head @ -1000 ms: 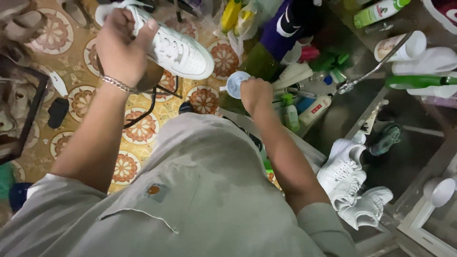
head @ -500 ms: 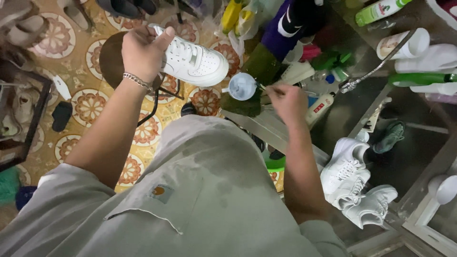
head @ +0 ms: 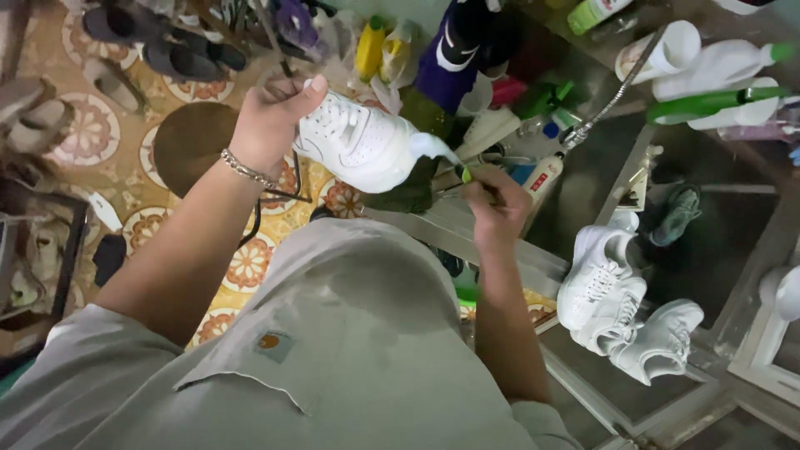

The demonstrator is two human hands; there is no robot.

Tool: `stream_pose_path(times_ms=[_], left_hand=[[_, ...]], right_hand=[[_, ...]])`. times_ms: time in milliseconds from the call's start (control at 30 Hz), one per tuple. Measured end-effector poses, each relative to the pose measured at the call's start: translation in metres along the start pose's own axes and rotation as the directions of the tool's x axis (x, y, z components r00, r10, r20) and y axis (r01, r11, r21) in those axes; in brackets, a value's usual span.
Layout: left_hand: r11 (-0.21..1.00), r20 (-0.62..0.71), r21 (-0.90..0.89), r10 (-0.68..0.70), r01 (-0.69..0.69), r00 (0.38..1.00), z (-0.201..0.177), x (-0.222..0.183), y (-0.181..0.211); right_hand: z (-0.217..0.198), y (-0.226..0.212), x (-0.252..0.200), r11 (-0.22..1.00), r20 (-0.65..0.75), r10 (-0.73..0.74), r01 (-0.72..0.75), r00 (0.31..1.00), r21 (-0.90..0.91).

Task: Applying whitening paste to the soles of various sneakers using a toothbrush to restore their color.

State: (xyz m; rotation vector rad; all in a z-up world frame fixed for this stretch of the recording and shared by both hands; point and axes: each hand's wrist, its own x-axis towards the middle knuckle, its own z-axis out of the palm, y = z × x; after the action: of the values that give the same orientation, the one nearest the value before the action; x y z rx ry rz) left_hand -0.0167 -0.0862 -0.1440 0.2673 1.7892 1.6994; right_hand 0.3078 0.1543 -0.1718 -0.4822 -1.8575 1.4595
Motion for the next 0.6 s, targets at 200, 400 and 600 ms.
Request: stream_pose_path(times_ms=[200,400,600], left_hand=[[0.987,0.115,-0.136,0.1,-0.084,0.988,0.021,0.0,0.014],[0.988,-0.013,-0.153,0.016,-0.018,1.0,0.013,0.015,-0.029],[0.985,-0.017,-0.161,0.065,-0.066,0.998,0.006,0.016,-0.033]], right_hand=[[-0.005,0.0,-0.002,0.978,-0.005,-0.205,0.204,0.979,-0.046],[-0.01,-0.008,-0.011,0.964,-0.04,-0.263,0.264,0.964,0.035],[-0.011,-0.005,0.015,0.933,-0.083,-0.359,0.355,0.93,-0.057]])
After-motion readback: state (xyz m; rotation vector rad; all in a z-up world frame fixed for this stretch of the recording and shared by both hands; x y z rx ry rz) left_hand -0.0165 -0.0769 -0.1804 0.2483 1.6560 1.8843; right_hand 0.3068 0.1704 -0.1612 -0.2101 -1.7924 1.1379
